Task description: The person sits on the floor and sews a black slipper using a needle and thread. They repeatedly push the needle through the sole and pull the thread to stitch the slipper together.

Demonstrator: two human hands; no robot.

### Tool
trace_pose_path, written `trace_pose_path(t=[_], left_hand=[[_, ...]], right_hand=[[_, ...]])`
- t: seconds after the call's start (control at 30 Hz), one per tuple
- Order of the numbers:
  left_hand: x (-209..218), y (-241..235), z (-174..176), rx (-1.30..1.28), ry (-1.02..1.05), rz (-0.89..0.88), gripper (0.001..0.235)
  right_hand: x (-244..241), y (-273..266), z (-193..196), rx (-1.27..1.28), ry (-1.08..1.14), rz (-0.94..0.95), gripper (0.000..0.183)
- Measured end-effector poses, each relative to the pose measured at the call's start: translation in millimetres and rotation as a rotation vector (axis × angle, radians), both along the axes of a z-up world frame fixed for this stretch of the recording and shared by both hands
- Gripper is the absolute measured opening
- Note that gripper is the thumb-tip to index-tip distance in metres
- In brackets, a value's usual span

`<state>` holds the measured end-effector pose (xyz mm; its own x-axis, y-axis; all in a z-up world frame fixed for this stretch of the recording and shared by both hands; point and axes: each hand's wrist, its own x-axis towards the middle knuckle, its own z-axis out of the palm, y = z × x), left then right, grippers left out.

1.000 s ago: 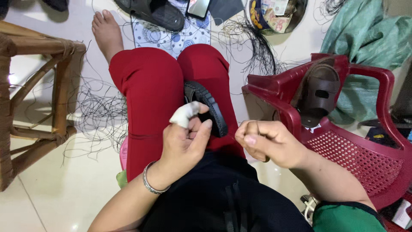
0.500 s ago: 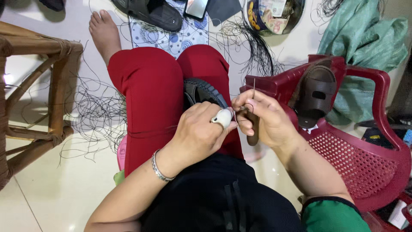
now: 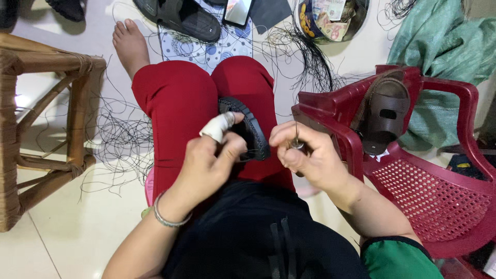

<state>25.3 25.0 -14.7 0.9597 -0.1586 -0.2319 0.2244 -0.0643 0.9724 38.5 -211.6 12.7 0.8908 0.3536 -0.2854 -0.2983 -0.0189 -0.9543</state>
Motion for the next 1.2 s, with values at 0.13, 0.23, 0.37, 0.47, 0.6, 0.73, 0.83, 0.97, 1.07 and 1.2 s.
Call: trace_pose_path(t=[0.13, 0.23, 0.37, 0.47, 0.6, 0.73, 0.83, 0.97, 1.07, 1.2], left_hand=[[-11.1, -5.2, -0.1, -0.028, 0.155, -0.046, 0.063], [-14.6, -5.8, -7.0, -0.025, 0.16, -0.026, 0.061], [-17.8, -4.7, -10.4, 0.053, 0.085, 0.013, 0.022], [-22.2, -10.1, -16.5, 0.15, -0.047, 0.028, 0.015], [-36.0, -5.4, -35.5, 0.38, -0.3, 0.145, 0.023], [-28.0, 23.6, -11.7, 0.221, -0.173, 0.245, 0.011], [-26.3, 38.9, 24.2, -0.353, 0.169, 0.306, 0.023], [-33.4, 23.6, 54.6, -0.728, 0.291, 0.015, 0.037], [-33.6, 32.0, 46.3, -0.505, 0.239, 0.006, 0.033], [-41.7, 67.9, 3.9, 0.154, 0.165, -0.208, 0.027]], right_hand=[[4.6, 13.1, 21.0, -0.067, -0.082, 0.0, 0.026], [3.9, 8.5, 27.3, -0.028, -0.068, -0.032, 0.035], [4.0, 9.5, 38.2, -0.211, -0.267, 0.052, 0.033], [1.0, 10.1, 39.9, -0.183, -0.265, 0.082, 0.029], [2.3, 8.2, 50.4, -0.042, -0.17, 0.125, 0.041], [8.8, 0.2, 52.9, 0.09, -0.028, 0.266, 0.028], [4.3, 7.8, 47.7, -0.102, -0.174, 0.362, 0.013], [-3.9, 32.9, 28.4, -0.495, -0.713, 0.427, 0.014], [26.2, 11.1, 15.4, -0.658, -1.053, 0.219, 0.01], [97.9, -139.6, -17.3, -1.097, -1.038, -0.308, 0.015]])
